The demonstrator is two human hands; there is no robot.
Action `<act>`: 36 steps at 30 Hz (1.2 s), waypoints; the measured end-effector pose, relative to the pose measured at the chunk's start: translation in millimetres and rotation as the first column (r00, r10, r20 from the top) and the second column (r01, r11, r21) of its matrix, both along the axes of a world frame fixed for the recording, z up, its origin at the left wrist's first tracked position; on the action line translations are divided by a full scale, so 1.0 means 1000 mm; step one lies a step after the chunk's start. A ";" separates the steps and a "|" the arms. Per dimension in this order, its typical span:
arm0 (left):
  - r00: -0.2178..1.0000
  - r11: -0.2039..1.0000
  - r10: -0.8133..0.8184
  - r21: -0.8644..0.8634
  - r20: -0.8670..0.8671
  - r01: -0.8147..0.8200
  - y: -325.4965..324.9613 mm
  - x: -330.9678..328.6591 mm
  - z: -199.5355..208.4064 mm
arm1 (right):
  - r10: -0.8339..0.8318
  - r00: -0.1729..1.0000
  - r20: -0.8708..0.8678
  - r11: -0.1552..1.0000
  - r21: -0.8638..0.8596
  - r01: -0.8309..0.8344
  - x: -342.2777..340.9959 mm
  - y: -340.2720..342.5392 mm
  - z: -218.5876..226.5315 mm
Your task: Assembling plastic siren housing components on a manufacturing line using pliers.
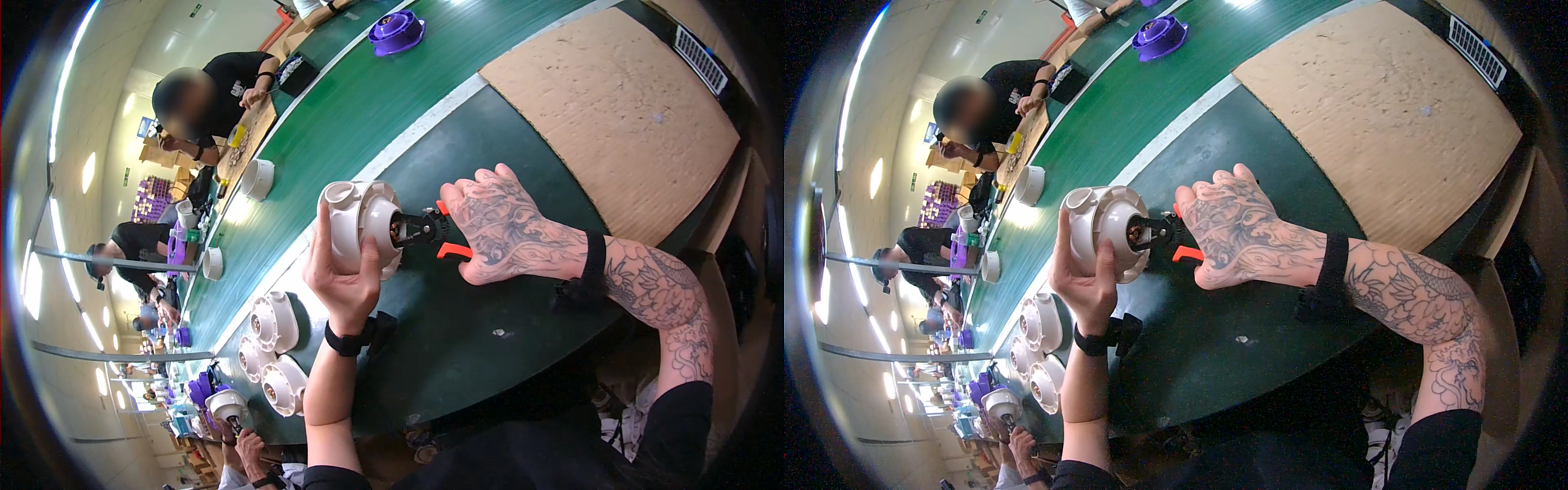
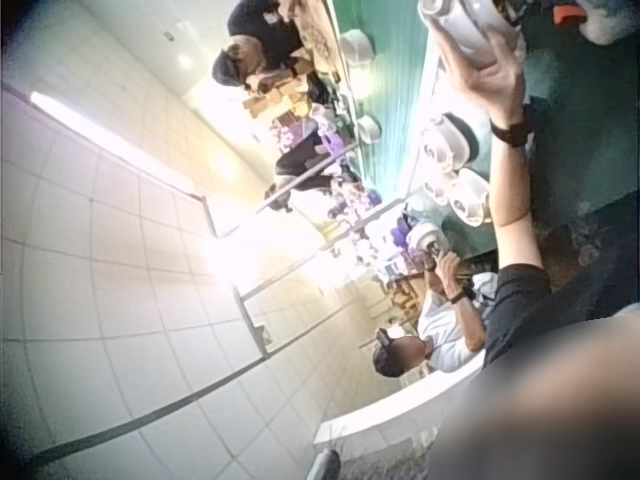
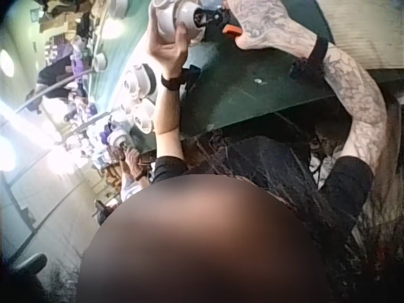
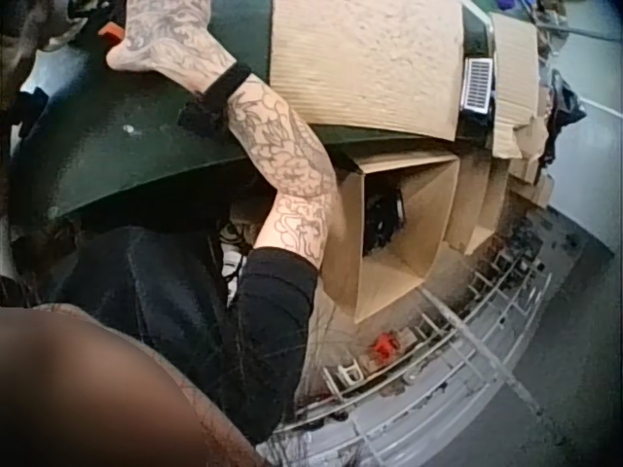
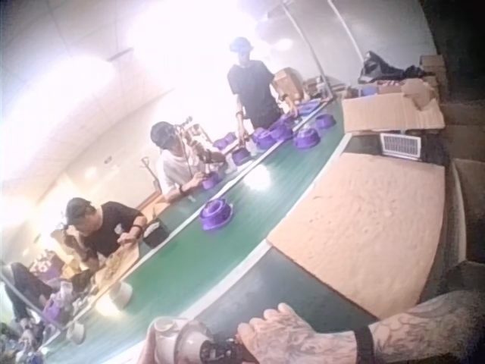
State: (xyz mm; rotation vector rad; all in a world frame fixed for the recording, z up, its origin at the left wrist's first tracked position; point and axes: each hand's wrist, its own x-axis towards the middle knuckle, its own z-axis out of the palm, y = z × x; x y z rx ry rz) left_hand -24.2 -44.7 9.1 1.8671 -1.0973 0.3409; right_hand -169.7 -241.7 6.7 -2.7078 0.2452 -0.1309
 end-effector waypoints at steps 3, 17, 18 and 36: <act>1.000 1.000 0.005 -0.002 0.002 -0.005 -0.001 0.001 -0.003 | 0.019 1.000 -0.021 0.999 0.030 -0.019 0.000 -0.004 0.000; 0.982 0.998 0.057 0.005 0.178 -0.058 -0.009 0.009 0.006 | 0.012 0.974 0.226 0.986 -0.163 0.026 0.001 -0.001 0.003; 0.990 0.995 0.091 -0.049 0.110 -0.086 -0.009 0.008 0.003 | 0.001 0.969 0.249 0.978 -0.201 0.050 0.001 0.000 -0.002; 0.377 0.916 0.232 0.071 -0.897 -0.394 0.166 0.037 -0.032 | 0.158 0.982 -0.102 0.987 -0.013 -0.160 0.006 0.011 -0.010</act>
